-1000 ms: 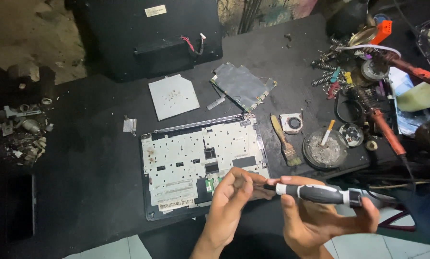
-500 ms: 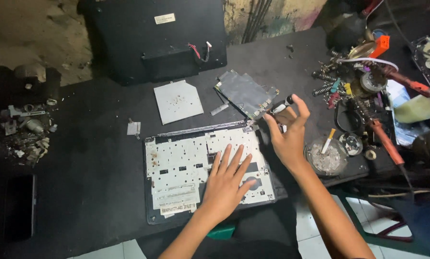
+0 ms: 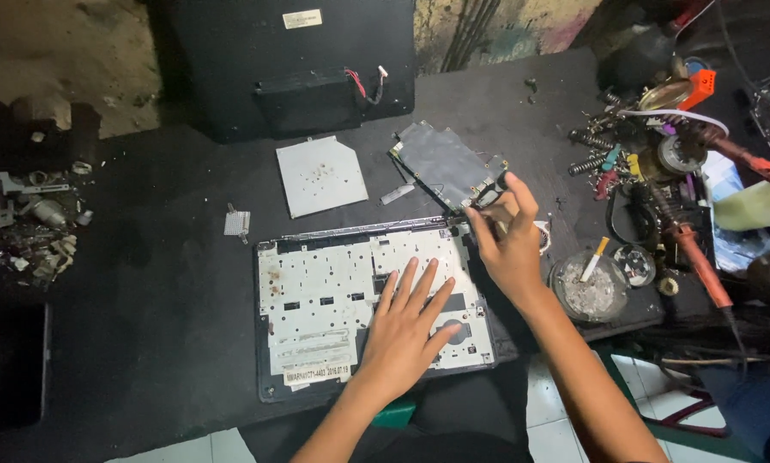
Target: Disassembling a laptop to inspect and remove internal components like the motherboard and fan using a screwdriver.
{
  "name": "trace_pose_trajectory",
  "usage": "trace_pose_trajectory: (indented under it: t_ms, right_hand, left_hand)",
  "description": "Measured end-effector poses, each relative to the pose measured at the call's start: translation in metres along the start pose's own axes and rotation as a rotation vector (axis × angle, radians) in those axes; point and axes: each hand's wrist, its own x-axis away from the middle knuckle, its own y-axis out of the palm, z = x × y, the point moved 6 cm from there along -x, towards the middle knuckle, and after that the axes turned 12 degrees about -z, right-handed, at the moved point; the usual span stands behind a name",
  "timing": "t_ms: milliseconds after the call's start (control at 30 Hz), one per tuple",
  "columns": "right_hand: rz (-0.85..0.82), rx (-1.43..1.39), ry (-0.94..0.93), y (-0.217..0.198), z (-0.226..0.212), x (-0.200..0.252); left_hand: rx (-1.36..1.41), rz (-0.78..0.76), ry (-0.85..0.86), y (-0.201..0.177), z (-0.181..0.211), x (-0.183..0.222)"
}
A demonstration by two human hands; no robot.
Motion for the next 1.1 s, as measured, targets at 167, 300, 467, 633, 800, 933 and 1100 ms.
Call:
trace_pose_trajectory:
  t_ms: [167, 300, 467, 633, 800, 933, 1100]
  right_hand:
    - [0.006, 0.06, -0.07, 0.007, 0.013, 0.006]
    - [-0.121, -0.108, -0.098, 0.005, -0.008, 0.0]
    - [-0.046, -0.032, -0.12, 0.011, 0.012, 0.007]
    - [-0.096, -0.112, -0.1, 0.008, -0.002, 0.0]
    - [-0.016, 0.029, -0.123, 0.012, 0.016, 0.009]
    - [-0.113, -0.181, -0.131, 0.011, -0.001, 0.002]
    - [-0.042, -0.127, -0.086, 0.011, 0.006, 0.005]
  left_hand:
    - [0.015, -0.005, -0.01, -0.003, 0.002, -0.001]
    - [0.027, -0.016, -0.011, -0.002, 0.0, -0.001]
    - [0.015, -0.016, -0.015, -0.001, -0.001, -0.001]
    - [0.034, 0.017, -0.001, -0.005, 0.001, 0.0]
    - [0.055, 0.008, -0.008, -0.004, 0.0, 0.0]
    - [0.057, 0.017, -0.005, -0.006, 0.002, 0.0]
    - [0.048, -0.017, -0.026, -0.003, -0.001, -0.001]
